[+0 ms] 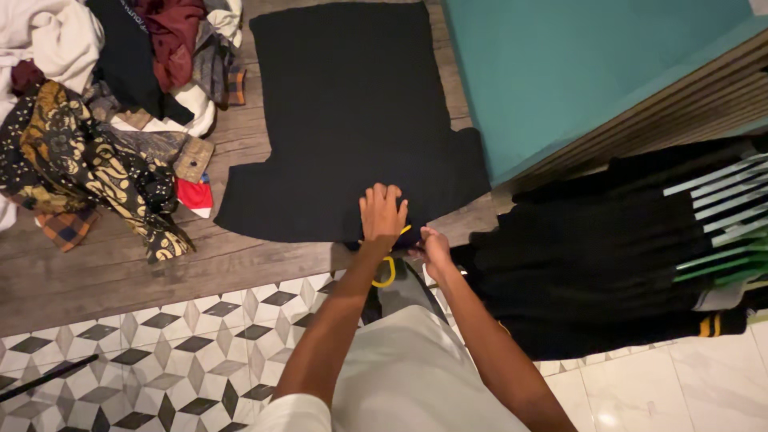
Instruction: The person folds a black polo shirt on a wooden table, then places it on a yellow hanger and hangs it on a clothing rack. The person repeats the process with a second black t-shirt, folding it and hanging it on the rack.
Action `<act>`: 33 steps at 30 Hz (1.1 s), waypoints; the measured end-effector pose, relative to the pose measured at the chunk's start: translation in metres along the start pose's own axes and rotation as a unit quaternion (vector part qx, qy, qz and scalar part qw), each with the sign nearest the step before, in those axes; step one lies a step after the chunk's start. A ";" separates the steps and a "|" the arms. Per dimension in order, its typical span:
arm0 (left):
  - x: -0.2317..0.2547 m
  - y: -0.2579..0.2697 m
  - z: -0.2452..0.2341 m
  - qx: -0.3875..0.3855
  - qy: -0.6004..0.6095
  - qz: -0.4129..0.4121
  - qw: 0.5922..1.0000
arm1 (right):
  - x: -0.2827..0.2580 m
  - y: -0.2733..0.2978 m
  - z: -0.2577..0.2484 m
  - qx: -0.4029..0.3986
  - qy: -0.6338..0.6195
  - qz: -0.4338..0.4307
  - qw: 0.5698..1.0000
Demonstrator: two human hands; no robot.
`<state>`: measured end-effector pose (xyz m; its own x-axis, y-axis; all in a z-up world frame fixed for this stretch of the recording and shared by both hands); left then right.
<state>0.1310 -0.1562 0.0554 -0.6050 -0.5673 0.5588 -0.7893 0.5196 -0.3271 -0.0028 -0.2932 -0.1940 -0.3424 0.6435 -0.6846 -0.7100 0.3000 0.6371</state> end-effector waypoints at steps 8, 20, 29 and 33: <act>-0.059 0.026 0.067 -0.268 0.095 -0.293 0.913 | 0.001 0.001 0.007 -0.068 -0.037 0.000 0.997; -0.060 0.021 0.070 -0.214 0.174 -0.290 0.916 | -0.014 0.016 0.001 0.018 0.157 -0.029 0.987; -0.035 0.059 0.064 -0.196 -0.007 -0.052 0.979 | -0.009 0.044 0.014 0.040 0.188 0.035 0.981; -0.026 0.061 0.061 -0.222 -0.071 -0.033 0.972 | -0.009 0.047 0.020 0.030 0.161 0.051 0.985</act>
<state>0.0922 -0.1485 -0.0258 -0.5882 -0.6750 0.4454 -0.7232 0.6856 0.0840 -0.0211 -0.2709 -0.1507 -0.5947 0.4180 -0.6868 -0.6276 0.2926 0.7215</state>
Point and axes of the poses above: each hand's wrist, its own y-axis away from the middle knuckle, its own z-axis out of the palm, x = y × z, the point moved 10 cm from there along -y, towards the middle knuckle, and after that the axes turned 12 degrees about -x, right-handed, at the moved point
